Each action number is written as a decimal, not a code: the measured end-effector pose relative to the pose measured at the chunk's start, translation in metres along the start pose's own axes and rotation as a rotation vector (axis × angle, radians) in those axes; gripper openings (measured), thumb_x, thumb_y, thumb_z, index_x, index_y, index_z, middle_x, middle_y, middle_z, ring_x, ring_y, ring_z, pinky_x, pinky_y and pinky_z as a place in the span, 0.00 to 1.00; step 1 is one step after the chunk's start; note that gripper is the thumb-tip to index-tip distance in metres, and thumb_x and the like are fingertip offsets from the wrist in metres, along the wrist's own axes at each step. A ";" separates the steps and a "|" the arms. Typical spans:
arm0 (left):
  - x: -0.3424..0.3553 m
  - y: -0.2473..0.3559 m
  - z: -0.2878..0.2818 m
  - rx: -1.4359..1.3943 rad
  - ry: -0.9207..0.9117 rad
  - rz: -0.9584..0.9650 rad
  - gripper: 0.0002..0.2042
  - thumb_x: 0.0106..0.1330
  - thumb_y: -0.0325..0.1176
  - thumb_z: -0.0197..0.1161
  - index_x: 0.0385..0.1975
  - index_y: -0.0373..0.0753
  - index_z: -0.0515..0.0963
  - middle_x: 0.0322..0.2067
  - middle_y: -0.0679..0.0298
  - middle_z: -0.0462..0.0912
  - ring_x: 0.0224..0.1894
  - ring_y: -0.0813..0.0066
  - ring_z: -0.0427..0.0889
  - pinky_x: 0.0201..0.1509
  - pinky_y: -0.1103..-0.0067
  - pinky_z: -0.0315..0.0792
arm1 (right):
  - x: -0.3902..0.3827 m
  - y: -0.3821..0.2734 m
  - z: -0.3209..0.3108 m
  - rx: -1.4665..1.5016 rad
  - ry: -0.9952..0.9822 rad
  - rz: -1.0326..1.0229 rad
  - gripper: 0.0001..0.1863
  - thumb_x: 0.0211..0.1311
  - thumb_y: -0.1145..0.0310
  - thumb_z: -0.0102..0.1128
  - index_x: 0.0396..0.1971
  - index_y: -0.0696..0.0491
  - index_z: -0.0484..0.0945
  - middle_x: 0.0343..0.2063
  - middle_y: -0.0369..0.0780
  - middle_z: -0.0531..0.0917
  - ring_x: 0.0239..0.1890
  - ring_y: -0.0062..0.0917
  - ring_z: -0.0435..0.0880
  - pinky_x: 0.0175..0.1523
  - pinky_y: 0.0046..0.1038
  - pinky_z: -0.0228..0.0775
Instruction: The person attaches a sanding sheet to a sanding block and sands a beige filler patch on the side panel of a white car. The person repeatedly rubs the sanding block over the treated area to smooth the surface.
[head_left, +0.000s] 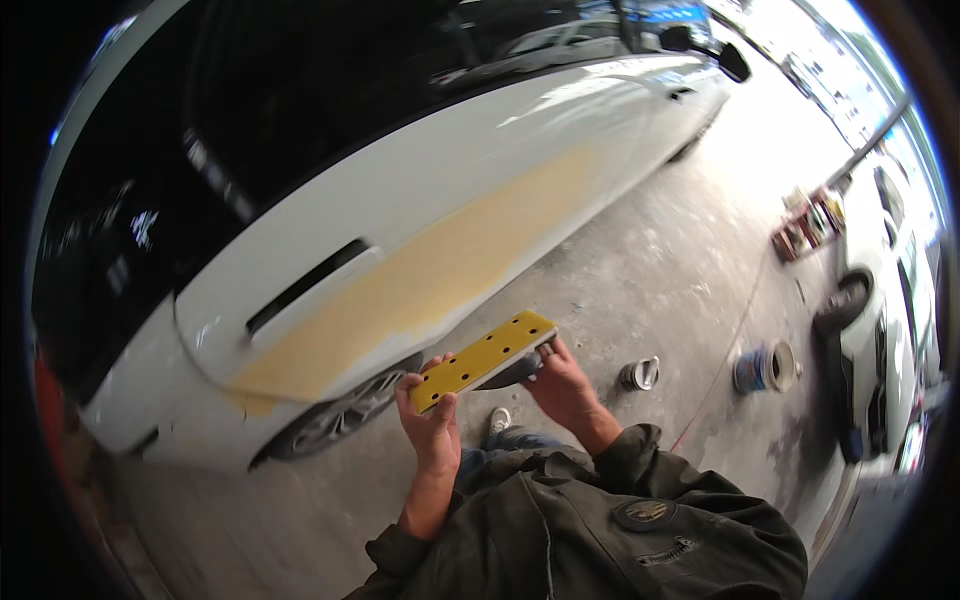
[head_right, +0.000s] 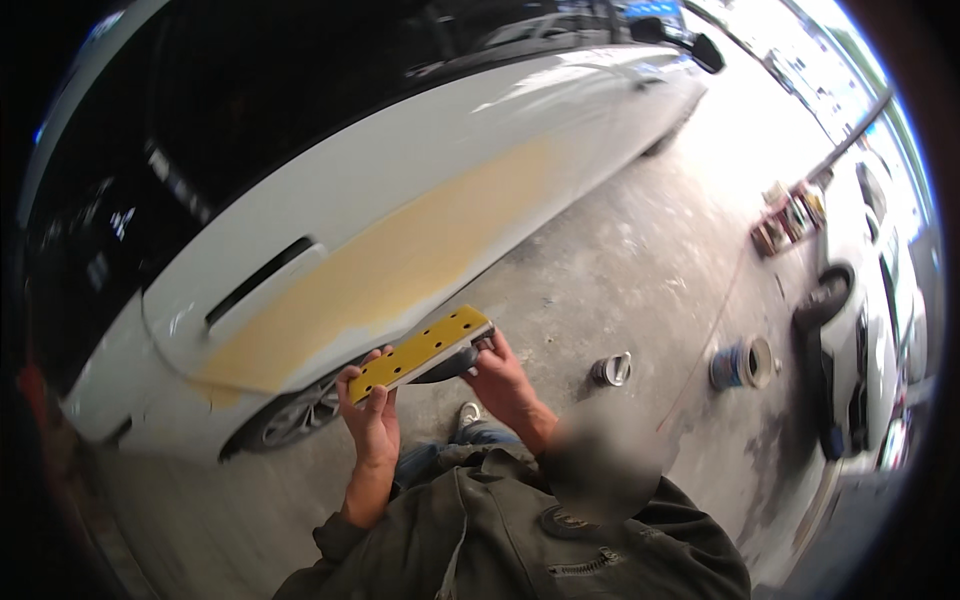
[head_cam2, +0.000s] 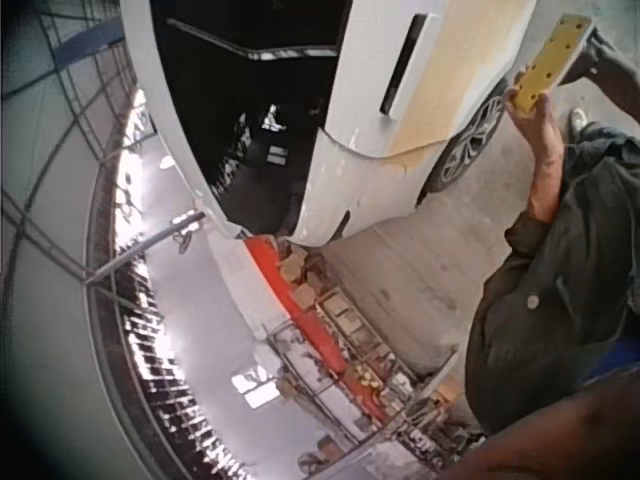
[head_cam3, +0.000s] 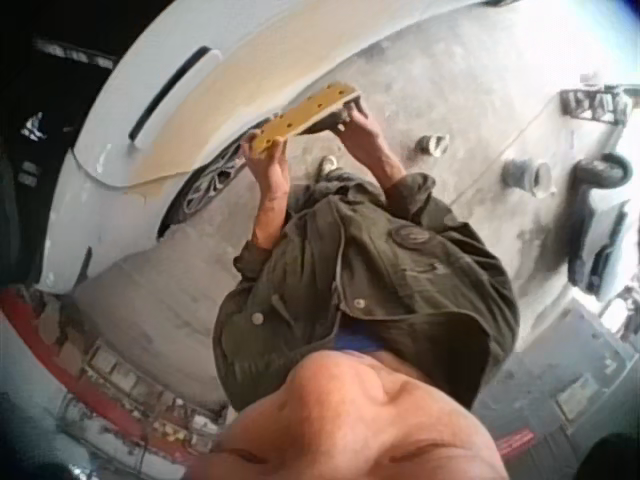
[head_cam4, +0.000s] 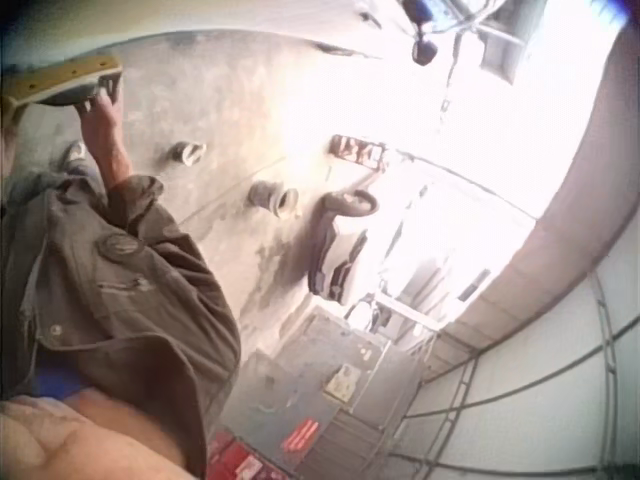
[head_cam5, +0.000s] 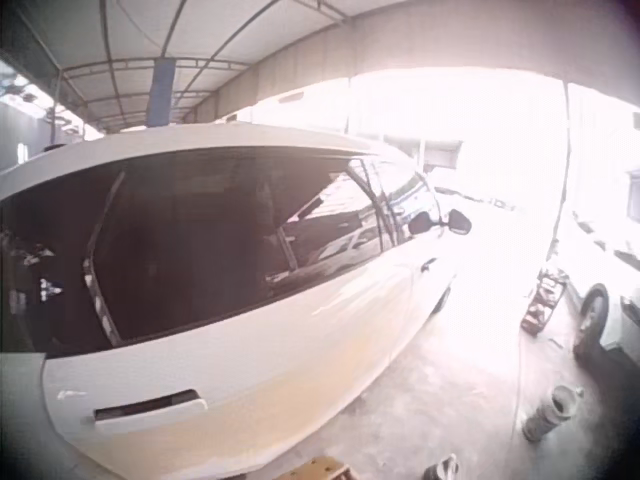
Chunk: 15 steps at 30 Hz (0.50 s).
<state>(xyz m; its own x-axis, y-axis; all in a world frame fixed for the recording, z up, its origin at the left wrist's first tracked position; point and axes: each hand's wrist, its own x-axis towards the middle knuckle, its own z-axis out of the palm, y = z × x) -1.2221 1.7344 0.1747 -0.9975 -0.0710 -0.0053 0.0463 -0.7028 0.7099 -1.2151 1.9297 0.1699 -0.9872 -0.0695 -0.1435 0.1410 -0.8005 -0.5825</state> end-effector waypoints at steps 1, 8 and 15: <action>0.004 -0.007 0.008 0.021 -0.002 -0.024 0.25 0.58 0.28 0.73 0.50 0.44 0.64 0.58 0.54 0.73 0.66 0.55 0.70 0.66 0.67 0.72 | -0.001 0.002 0.003 0.011 0.055 -0.033 0.36 0.64 0.62 0.64 0.69 0.46 0.57 0.61 0.36 0.72 0.64 0.29 0.70 0.67 0.42 0.61; 0.022 -0.017 -0.002 0.350 -0.566 -0.267 0.29 0.60 0.50 0.70 0.51 0.38 0.67 0.65 0.50 0.63 0.68 0.60 0.62 0.71 0.66 0.57 | -0.014 0.011 -0.021 0.145 0.394 -0.280 0.34 0.69 0.64 0.59 0.70 0.41 0.53 0.54 0.37 0.74 0.52 0.28 0.80 0.51 0.43 0.80; 0.068 0.049 0.041 0.695 -1.279 -0.095 0.37 0.73 0.59 0.45 0.68 0.29 0.60 0.73 0.47 0.50 0.76 0.53 0.47 0.76 0.62 0.44 | -0.065 0.041 0.039 -0.251 0.544 -0.574 0.41 0.62 0.65 0.68 0.70 0.51 0.55 0.49 0.36 0.76 0.49 0.19 0.77 0.55 0.25 0.72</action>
<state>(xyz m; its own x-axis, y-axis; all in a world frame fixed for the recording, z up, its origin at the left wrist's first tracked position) -1.2903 1.7239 0.2385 -0.3787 0.8812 0.2829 0.3136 -0.1653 0.9350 -1.1480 1.8785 0.1868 -0.7462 0.6583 -0.0986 -0.2976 -0.4625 -0.8352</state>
